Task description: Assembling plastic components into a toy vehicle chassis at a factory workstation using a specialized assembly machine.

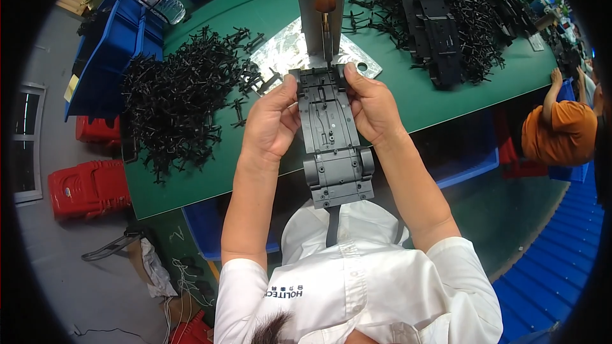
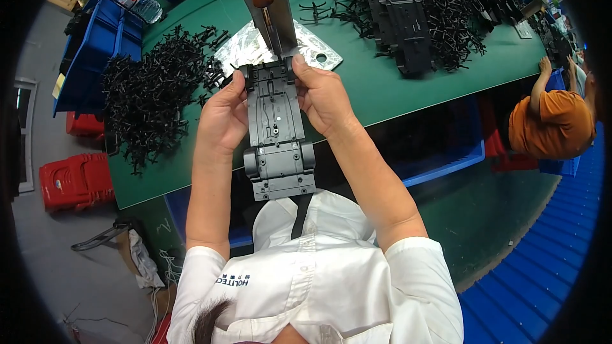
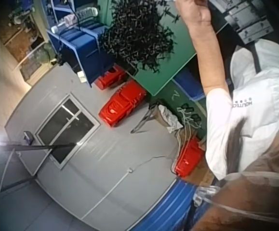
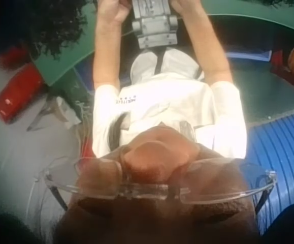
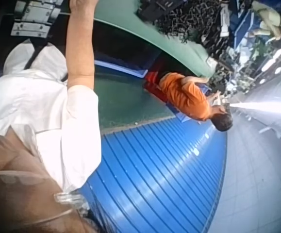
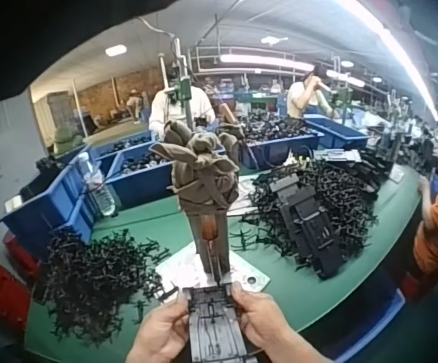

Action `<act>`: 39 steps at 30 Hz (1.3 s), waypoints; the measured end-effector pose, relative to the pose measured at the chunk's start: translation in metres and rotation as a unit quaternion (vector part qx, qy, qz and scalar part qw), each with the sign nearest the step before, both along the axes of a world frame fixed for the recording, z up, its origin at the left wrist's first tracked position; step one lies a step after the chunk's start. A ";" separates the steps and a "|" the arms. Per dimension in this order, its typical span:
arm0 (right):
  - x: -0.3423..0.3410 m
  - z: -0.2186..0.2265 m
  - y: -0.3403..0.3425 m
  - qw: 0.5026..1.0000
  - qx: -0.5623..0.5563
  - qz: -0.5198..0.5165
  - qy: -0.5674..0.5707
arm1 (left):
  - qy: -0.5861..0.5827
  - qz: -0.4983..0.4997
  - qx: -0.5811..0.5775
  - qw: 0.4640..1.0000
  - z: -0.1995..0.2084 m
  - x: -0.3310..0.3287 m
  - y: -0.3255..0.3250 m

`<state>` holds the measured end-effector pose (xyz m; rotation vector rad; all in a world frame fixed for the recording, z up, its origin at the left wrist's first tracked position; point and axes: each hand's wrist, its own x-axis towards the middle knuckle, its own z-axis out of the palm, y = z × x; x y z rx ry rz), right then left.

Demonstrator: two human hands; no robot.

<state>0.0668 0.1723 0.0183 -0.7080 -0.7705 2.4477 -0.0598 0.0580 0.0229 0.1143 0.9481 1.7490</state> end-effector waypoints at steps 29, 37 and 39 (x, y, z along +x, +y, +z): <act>-0.001 0.002 0.001 1.000 0.003 -0.021 -0.023 | 0.008 0.002 -0.018 1.000 0.008 0.000 0.002; -0.003 0.001 0.002 1.000 0.000 -0.013 -0.029 | -0.001 0.011 -0.026 1.000 0.006 -0.004 0.003; -0.004 0.002 0.002 0.999 0.004 -0.021 -0.041 | -0.003 0.007 -0.022 1.000 0.006 -0.005 0.003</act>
